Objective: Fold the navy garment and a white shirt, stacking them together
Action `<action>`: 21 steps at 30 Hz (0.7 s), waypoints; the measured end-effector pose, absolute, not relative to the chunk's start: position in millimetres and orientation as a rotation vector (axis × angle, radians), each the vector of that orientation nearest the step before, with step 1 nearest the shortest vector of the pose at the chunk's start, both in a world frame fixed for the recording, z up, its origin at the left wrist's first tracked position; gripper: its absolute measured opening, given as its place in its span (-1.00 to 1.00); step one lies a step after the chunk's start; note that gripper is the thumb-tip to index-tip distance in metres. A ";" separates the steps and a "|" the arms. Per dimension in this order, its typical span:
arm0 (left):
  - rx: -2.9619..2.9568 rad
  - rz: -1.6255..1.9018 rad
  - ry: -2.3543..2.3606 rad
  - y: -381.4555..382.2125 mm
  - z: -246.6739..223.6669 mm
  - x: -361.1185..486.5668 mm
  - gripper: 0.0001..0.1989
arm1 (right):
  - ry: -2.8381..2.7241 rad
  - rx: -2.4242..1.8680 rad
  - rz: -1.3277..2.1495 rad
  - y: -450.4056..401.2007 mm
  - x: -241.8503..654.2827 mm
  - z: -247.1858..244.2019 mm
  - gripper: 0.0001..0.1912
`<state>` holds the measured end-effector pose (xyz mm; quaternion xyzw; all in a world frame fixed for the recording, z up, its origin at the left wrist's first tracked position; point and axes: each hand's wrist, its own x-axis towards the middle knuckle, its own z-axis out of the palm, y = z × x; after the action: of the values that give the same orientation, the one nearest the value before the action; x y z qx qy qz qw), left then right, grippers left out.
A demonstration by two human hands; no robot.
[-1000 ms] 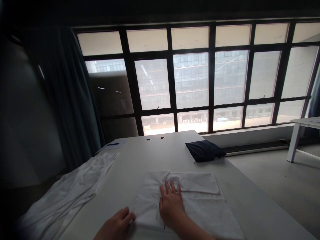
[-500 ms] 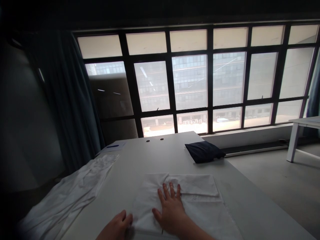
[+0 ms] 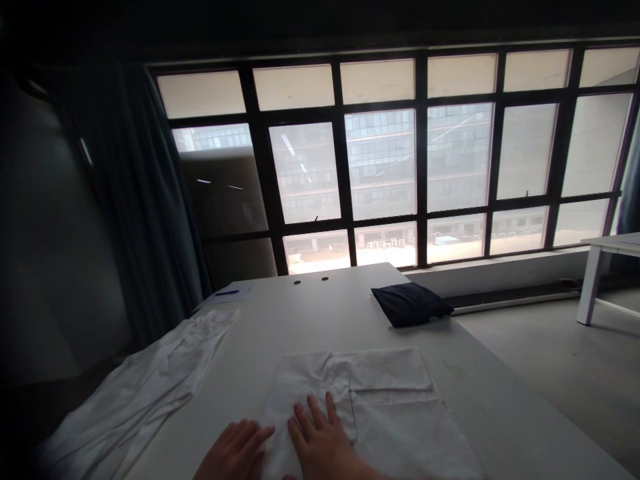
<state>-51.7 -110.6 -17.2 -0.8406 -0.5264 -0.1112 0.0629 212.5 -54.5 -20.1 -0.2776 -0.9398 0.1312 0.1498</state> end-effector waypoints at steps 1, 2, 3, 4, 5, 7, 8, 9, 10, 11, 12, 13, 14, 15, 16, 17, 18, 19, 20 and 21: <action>-2.545 -0.373 -1.529 -106.8 -22.8 -53.4 -0.52 | -2.710 -0.780 0.384 -53.7 212.4 -25.3 -0.19; -2.555 -0.392 -1.472 -103.1 -27.8 -55.1 -0.48 | -2.712 -0.769 0.391 -52.9 212.9 -29.1 -0.19; -2.565 -0.398 -1.426 -99.8 -32.3 -56.7 -0.44 | -2.708 -0.764 0.394 -52.2 213.5 -31.5 -0.20; -2.571 -0.393 -1.395 -97.0 -36.1 -58.2 -0.39 | -2.704 -0.762 0.391 -51.7 214.1 -32.7 -0.21; -2.572 -0.379 -1.382 -95.1 -39.3 -59.6 -0.36 | -2.700 -0.764 0.377 -51.5 214.4 -32.8 -0.21; -2.571 -0.338 -1.396 -93.4 -43.5 -61.7 -0.31 | -2.700 -0.770 0.337 -52.3 213.8 -30.7 -0.20; -2.571 -0.322 -1.410 -93.6 -44.7 -62.2 -0.30 | -2.703 -0.772 0.323 -53.2 212.7 -28.4 -0.19; -2.574 -0.309 -1.424 -94.1 -45.4 -62.4 -0.28 | -2.708 -0.776 0.322 -54.5 211.4 -25.4 -0.18; -2.583 -0.300 -1.437 -94.9 -45.4 -62.2 -0.27 | -2.713 -0.782 0.335 -56.1 210.1 -21.3 -0.18; -2.595 -0.294 -1.452 -95.6 -44.8 -61.8 -0.27 | -2.720 -0.790 0.366 -58.0 208.9 -16.0 -0.18; -2.613 -0.284 -1.471 -96.4 -43.5 -61.2 -0.28 | -2.727 -0.797 0.408 -60.1 208.3 -9.4 -0.18; -2.634 -0.263 -1.500 -97.2 -41.2 -60.5 -0.29 | -2.731 -0.801 0.459 -62.1 208.6 -1.7 -0.19; -2.656 -0.231 -1.542 -98.1 -38.0 -59.9 -0.30 | -2.730 -0.798 0.512 -63.9 210.0 7.1 -0.19; -2.673 -0.190 -1.593 -99.1 -33.6 -59.3 -0.31 | -2.723 -0.788 0.560 -65.1 212.8 16.8 -0.21; -2.684 -0.148 -1.649 -100.5 -28.4 -58.8 -0.32 | -2.713 -0.782 0.596 -65.4 217.1 26.9 -0.24; -2.686 -0.108 -1.705 -102.2 -22.3 -58.4 -0.32 | -2.703 -0.785 0.618 -64.5 223.0 37.1 -0.27; -2.678 -0.075 -1.759 -104.3 -16.0 -58.3 -0.33 | -2.690 -0.806 0.630 -61.9 230.3 47.0 -0.30; -2.656 -0.051 -1.812 -106.8 -9.6 -58.3 -0.36 | -2.676 -0.844 0.633 -57.5 238.9 56.3 -0.33; -2.619 -0.034 -1.865 -109.5 -3.7 -58.6 -0.41 | -2.658 -0.899 0.629 -51.2 248.7 64.5 -0.36; -2.563 -0.024 -1.921 -112.4 1.3 -59.3 -0.47 | -2.629 -0.964 0.622 -43.0 259.5 71.4 -0.38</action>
<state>-59.3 -112.4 1.3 -0.7998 -0.5994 -0.0074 -0.0305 259.5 -43.0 71.4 -0.3328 -0.9080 0.2149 0.1362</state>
